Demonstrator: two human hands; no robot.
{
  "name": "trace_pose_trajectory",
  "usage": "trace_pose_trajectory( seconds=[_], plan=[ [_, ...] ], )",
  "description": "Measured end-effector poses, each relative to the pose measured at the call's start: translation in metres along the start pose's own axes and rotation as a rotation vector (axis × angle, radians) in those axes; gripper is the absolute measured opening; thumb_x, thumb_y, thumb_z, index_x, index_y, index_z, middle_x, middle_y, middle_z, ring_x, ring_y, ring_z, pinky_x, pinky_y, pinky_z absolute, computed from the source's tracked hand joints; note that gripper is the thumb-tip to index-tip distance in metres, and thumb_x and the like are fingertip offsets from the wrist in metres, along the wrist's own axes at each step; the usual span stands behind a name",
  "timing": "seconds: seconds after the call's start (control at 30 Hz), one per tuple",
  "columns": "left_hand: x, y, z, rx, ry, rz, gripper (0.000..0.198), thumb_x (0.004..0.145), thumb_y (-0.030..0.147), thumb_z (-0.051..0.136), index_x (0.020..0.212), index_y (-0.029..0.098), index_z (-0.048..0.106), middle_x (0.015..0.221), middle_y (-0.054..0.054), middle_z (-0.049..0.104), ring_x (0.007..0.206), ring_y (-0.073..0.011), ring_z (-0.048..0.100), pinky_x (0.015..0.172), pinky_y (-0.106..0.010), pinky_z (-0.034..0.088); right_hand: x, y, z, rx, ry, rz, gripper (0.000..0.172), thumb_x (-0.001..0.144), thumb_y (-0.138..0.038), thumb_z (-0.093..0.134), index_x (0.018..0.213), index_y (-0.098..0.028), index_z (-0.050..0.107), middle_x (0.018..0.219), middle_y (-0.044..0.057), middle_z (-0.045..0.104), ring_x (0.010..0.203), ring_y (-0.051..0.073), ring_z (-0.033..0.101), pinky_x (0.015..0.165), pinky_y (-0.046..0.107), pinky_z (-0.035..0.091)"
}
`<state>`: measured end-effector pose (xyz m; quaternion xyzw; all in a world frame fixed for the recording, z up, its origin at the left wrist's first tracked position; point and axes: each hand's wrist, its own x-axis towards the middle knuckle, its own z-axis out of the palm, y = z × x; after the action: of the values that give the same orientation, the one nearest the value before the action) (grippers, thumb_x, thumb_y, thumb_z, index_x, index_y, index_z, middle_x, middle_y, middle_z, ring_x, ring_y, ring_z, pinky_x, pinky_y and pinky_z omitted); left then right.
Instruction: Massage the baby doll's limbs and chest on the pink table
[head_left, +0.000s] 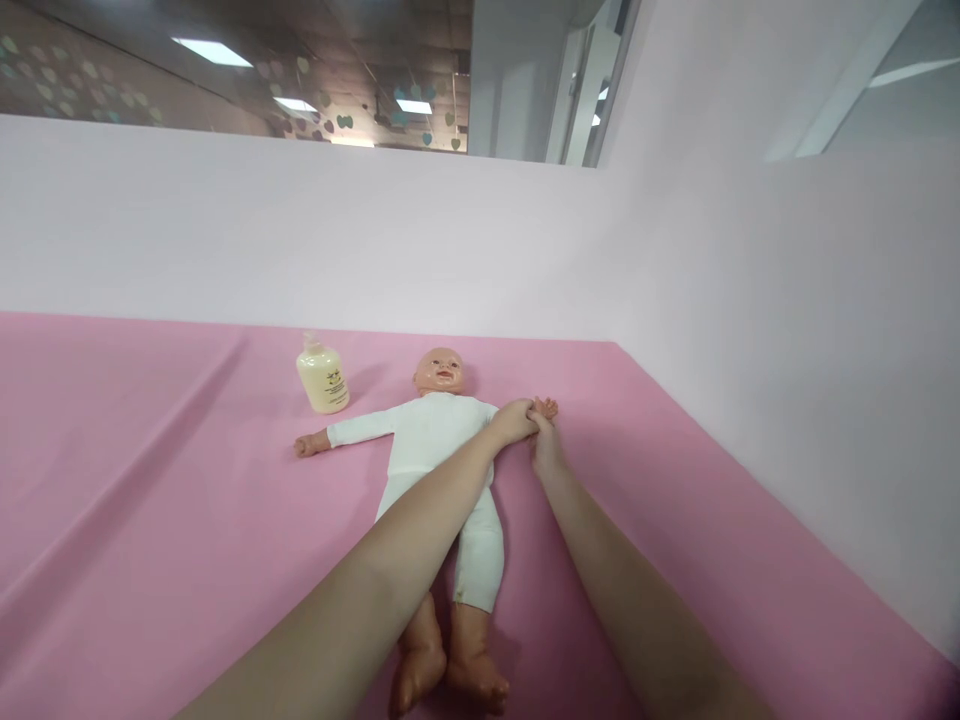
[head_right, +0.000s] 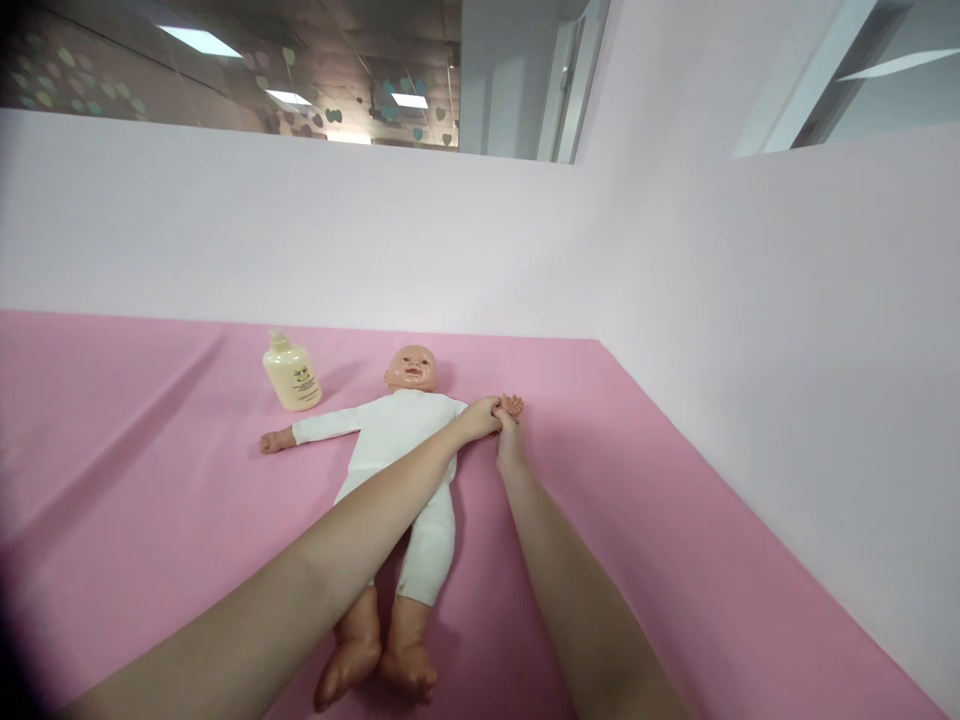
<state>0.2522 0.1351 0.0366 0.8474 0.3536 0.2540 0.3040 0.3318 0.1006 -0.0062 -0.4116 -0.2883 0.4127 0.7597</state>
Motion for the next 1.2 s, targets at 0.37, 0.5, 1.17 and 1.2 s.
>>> trace_pose_trajectory(
  seconds=[0.37,0.5,1.17,1.2],
  plan=[
    [-0.002,0.001,-0.001,-0.011,0.034,-0.005,0.02,0.084,0.029,0.056,0.097,0.015,0.063,0.089,-0.004,0.069,0.074,-0.0154,0.061,0.062,-0.022,0.046,-0.008,-0.011,0.008,0.032,0.011,0.091,0.056,0.079,-0.063,0.054,0.121,-0.027,0.058,0.127,0.002,0.063,0.123,0.023,0.056,0.092,0.037,0.052],
    [-0.001,-0.002,0.0,-0.032,0.055,-0.027,0.023,0.087,0.034,0.056,0.101,0.016,0.06,0.092,-0.004,0.069,0.075,-0.0149,0.062,0.065,-0.023,0.047,-0.009,-0.012,0.01,0.009,-0.005,0.09,0.054,0.082,-0.063,0.048,0.119,-0.028,0.063,0.139,0.0,0.055,0.132,0.022,0.049,0.096,0.037,0.049],
    [0.003,-0.003,0.001,-0.297,0.156,-0.031,0.053,0.102,0.04,0.021,0.099,0.014,0.067,0.101,-0.009,0.072,0.095,-0.0185,0.066,0.087,-0.03,0.051,-0.008,0.0,0.004,-0.158,-0.087,-0.073,0.067,0.08,-0.056,0.061,0.14,-0.028,0.046,0.143,0.005,0.051,0.128,0.02,0.052,0.102,0.038,0.047],
    [0.003,-0.003,0.001,-0.291,0.155,-0.039,0.054,0.102,0.04,0.021,0.099,0.014,0.067,0.101,-0.009,0.072,0.095,-0.0184,0.066,0.087,-0.029,0.051,-0.01,0.0,0.004,-0.15,-0.083,-0.079,0.066,0.08,-0.055,0.061,0.139,-0.028,0.048,0.142,0.005,0.052,0.128,0.02,0.052,0.102,0.038,0.047]
  ],
)
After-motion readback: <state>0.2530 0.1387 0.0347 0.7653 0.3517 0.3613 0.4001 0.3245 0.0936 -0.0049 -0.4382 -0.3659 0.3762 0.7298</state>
